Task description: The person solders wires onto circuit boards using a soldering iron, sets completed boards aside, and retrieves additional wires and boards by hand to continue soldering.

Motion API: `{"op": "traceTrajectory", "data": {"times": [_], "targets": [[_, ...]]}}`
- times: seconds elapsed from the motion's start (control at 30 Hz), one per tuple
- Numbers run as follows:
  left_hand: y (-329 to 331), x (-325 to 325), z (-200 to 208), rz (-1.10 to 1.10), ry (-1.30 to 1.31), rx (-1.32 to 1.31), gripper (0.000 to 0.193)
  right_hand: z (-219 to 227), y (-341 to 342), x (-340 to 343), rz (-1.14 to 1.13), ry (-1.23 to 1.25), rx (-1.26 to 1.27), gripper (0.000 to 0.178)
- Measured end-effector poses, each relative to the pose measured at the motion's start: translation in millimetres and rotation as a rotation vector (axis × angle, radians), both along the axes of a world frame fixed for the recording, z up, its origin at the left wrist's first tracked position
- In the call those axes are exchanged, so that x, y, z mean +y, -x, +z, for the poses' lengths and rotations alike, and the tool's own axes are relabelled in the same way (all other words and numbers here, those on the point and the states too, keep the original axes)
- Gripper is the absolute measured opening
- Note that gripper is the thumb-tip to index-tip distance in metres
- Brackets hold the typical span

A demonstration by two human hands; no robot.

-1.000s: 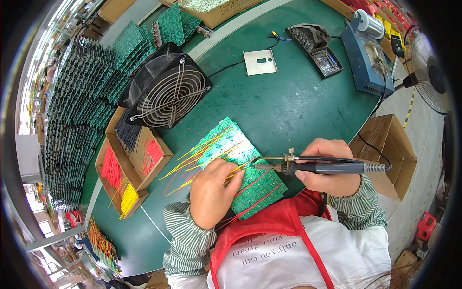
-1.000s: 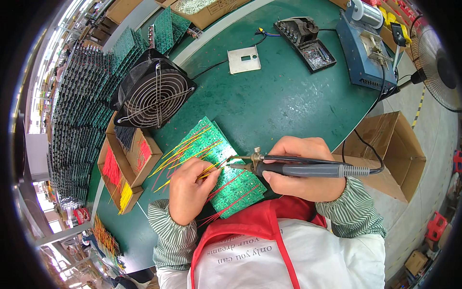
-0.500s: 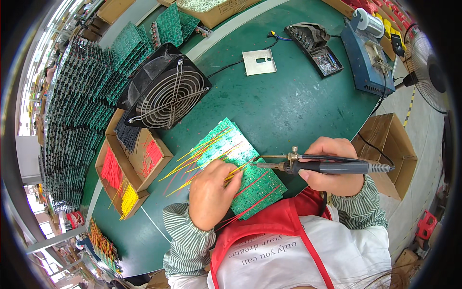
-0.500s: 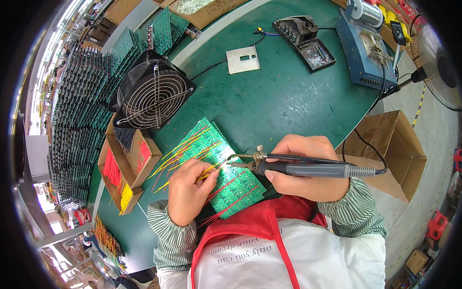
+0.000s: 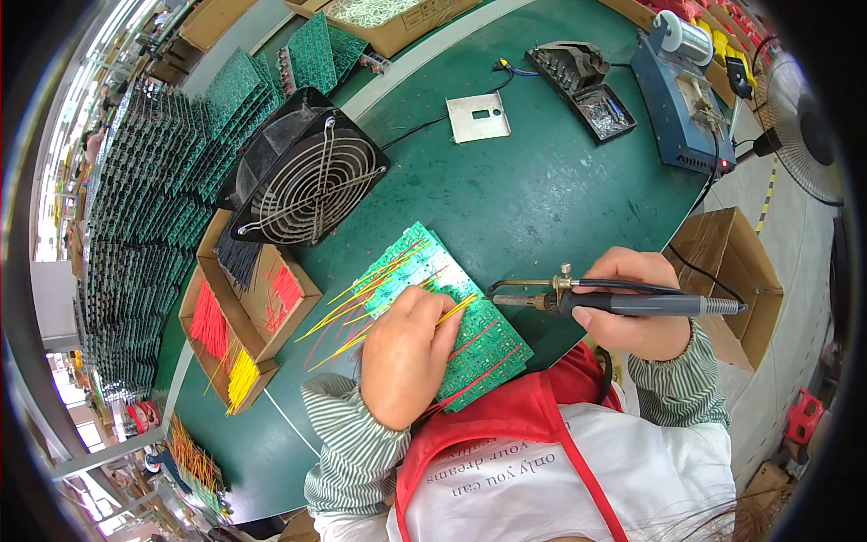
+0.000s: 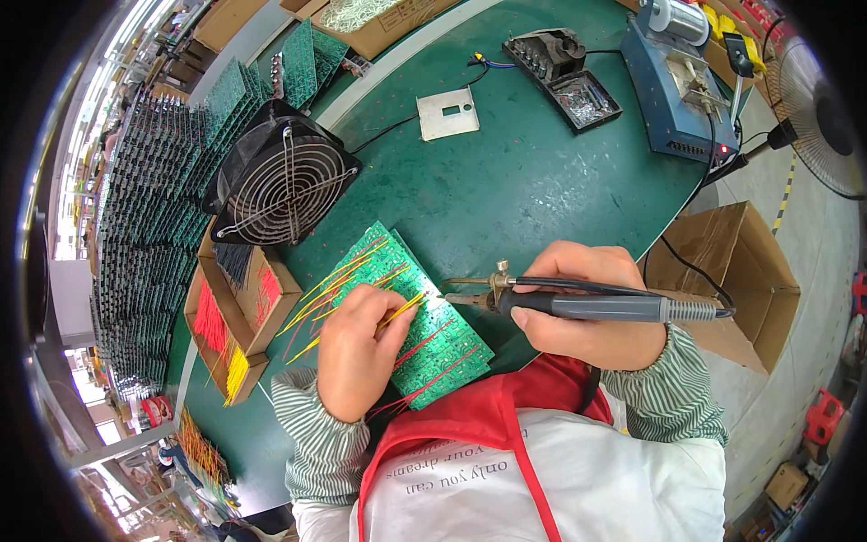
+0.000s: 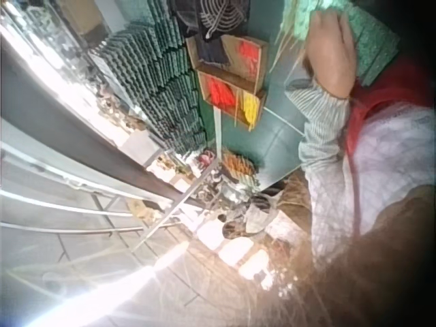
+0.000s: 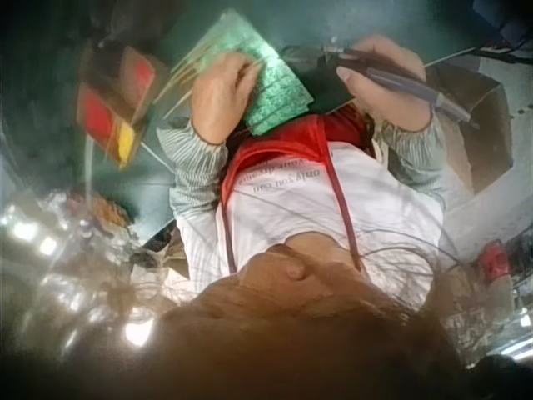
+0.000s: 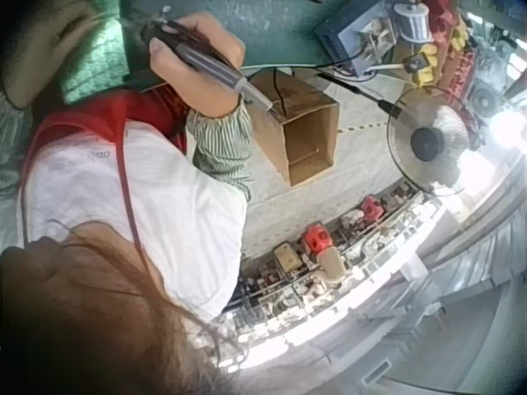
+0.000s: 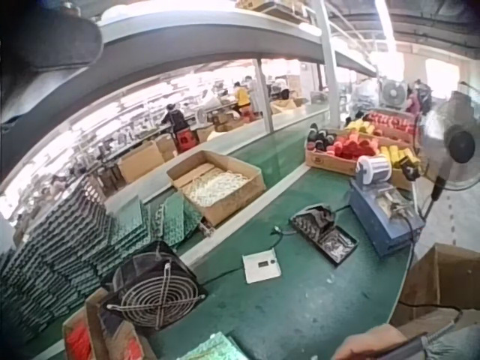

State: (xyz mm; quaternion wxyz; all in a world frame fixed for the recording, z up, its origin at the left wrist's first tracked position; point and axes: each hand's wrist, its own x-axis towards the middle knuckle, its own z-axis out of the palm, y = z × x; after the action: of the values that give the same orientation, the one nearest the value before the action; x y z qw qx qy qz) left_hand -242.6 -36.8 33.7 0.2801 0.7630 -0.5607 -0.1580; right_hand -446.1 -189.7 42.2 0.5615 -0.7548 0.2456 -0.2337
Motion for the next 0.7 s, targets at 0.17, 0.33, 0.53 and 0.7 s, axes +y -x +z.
{"op": "traceTrajectory", "data": {"times": [0.17,0.33,0.53,0.7], "targets": [[-0.8,-8.6,-11.4,-0.013,0.008,0.034,0.013,-2.0,1.8,-1.5,-0.001,-0.013,0.01,0.017],[0.0,-9.9,-14.6,-0.019,0.011,0.021,0.013,-2.6,0.2,-2.6,-0.003,-0.039,0.031,0.016],[0.3,-10.4,-14.2,-0.008,-0.003,0.032,0.013,-5.7,-0.1,-3.4,0.016,-0.054,0.048,0.017],[1.0,-9.7,-14.9,-0.017,0.019,0.029,0.013,-2.5,3.7,-1.7,-0.027,0.023,-0.002,0.018]]}}
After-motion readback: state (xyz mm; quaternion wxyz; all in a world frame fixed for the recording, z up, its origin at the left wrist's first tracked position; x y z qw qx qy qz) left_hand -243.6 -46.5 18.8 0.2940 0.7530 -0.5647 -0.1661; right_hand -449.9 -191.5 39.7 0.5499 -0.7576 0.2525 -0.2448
